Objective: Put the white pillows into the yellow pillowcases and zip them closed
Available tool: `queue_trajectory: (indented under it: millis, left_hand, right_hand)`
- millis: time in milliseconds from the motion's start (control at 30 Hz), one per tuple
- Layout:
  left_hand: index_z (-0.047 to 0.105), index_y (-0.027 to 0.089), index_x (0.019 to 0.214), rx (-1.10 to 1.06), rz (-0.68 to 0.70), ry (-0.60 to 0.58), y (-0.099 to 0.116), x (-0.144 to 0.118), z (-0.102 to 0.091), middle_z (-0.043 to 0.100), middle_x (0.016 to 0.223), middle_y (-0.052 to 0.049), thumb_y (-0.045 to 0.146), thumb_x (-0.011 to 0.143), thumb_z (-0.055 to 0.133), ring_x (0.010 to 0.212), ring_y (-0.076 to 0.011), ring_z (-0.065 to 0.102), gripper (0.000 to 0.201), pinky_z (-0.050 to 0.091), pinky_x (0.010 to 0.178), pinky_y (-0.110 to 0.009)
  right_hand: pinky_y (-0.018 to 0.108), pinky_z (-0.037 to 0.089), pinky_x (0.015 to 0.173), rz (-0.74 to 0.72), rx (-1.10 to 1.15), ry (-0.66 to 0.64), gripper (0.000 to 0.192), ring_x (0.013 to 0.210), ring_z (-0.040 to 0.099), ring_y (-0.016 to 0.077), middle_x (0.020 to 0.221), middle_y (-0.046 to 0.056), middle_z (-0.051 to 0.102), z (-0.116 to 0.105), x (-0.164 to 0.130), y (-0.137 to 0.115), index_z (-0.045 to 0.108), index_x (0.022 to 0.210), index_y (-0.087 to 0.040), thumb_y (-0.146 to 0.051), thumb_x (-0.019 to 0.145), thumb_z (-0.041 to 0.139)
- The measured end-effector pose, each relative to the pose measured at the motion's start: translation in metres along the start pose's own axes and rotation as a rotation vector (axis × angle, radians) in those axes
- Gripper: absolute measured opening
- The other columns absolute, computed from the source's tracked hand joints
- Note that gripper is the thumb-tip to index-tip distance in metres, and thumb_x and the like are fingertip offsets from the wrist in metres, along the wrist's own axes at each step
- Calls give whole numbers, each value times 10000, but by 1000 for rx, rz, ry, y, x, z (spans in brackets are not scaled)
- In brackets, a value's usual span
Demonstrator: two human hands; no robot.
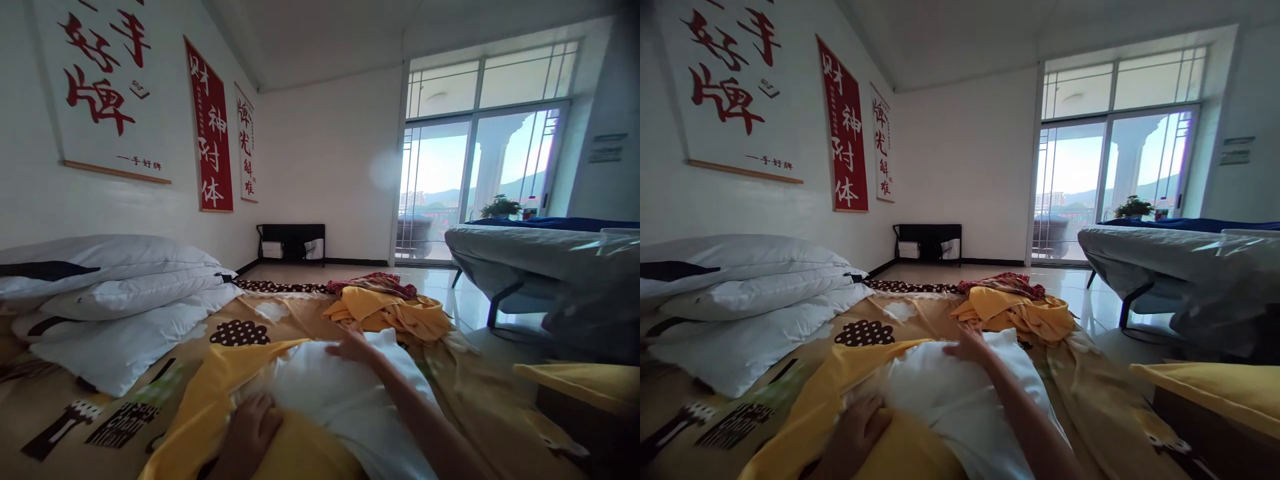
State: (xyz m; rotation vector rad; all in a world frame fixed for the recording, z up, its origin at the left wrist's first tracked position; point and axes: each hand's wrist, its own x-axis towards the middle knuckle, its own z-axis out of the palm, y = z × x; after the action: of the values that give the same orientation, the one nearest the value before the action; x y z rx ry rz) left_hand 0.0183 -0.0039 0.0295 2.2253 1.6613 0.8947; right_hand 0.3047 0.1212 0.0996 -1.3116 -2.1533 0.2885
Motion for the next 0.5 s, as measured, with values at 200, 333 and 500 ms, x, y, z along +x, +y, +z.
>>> queue_trajectory:
  millis: [200, 333, 500]
  left_hand:
    - [633, 199, 1002, 224, 51, -46, 35, 26, -34, 626, 1112, -91, 187, 831, 423, 1076, -241, 539, 272, 359, 969, -398]
    - [613, 193, 1022, 343, 109, 6, 71, 78, -52, 608, 1108, -77, 104, 798, 376, 1051, -194, 538, 338, 387, 917, -328]
    - [584, 155, 1209, 537, 19, -168, 72, 128, -10, 577, 1261, -135, 152, 782, 496, 1201, -290, 500, 437, 371, 1010, -442]
  right_hand:
    - [353, 496, 798, 8, -330, -58, 385, 892, 688, 264, 977, 107, 736, 46, -26, -2, 657, 1147, -224, -264, 766, 615]
    - [310, 490, 742, -96, -448, -29, 377, 862, 696, 232, 967, 71, 740, 53, -36, -9, 633, 1188, -267, -176, 856, 480]
    - [294, 487, 670, -220, -562, -39, 461, 758, 697, 213, 858, 26, 747, 64, -54, -9, 600, 1248, -288, -95, 839, 509]
